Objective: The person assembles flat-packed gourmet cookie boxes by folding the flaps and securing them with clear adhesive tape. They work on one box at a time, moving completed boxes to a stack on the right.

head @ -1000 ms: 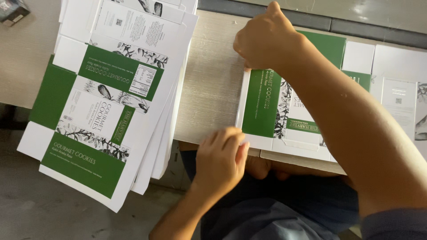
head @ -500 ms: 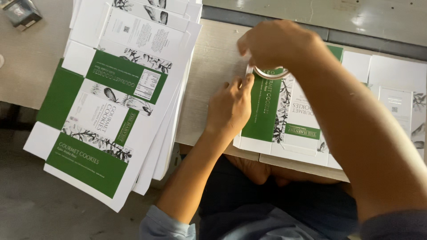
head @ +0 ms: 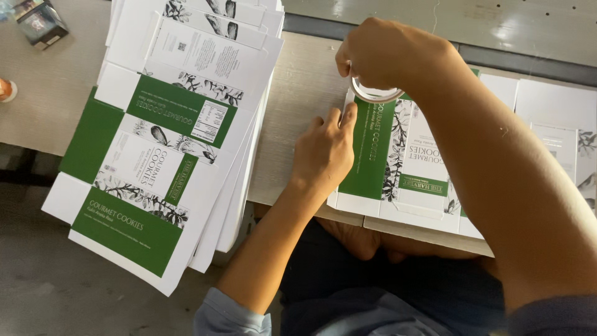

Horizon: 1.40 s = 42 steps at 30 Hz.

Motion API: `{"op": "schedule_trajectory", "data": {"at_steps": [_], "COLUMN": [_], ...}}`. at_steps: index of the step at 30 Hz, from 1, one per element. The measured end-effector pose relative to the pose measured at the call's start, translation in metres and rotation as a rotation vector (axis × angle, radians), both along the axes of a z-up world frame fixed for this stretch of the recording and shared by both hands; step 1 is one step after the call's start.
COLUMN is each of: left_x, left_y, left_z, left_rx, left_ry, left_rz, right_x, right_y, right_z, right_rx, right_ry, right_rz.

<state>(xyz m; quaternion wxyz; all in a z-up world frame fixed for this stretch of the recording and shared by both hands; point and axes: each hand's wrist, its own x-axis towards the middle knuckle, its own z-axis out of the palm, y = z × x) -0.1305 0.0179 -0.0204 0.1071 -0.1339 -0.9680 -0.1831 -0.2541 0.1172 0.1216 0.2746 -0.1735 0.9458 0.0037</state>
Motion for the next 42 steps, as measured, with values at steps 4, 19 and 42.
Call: {"op": "schedule_trajectory", "data": {"at_steps": [4, 19, 42], "left_x": [-0.001, -0.005, 0.105], "left_y": [0.001, -0.004, -0.038], "left_z": [0.003, -0.007, 0.036], "left_rx": [0.023, 0.024, 0.14], "left_ry": [-0.046, 0.127, -0.283], "left_rz": [-0.002, 0.003, 0.122], "right_x": [-0.006, 0.102, 0.224], "right_y": [-0.006, 0.052, 0.148], "right_z": [-0.024, 0.069, -0.073], "right_rx": [0.02, -0.929, -0.331], "right_ry": [0.027, 0.637, 0.127], "right_rz": [0.115, 0.634, -0.117]}}
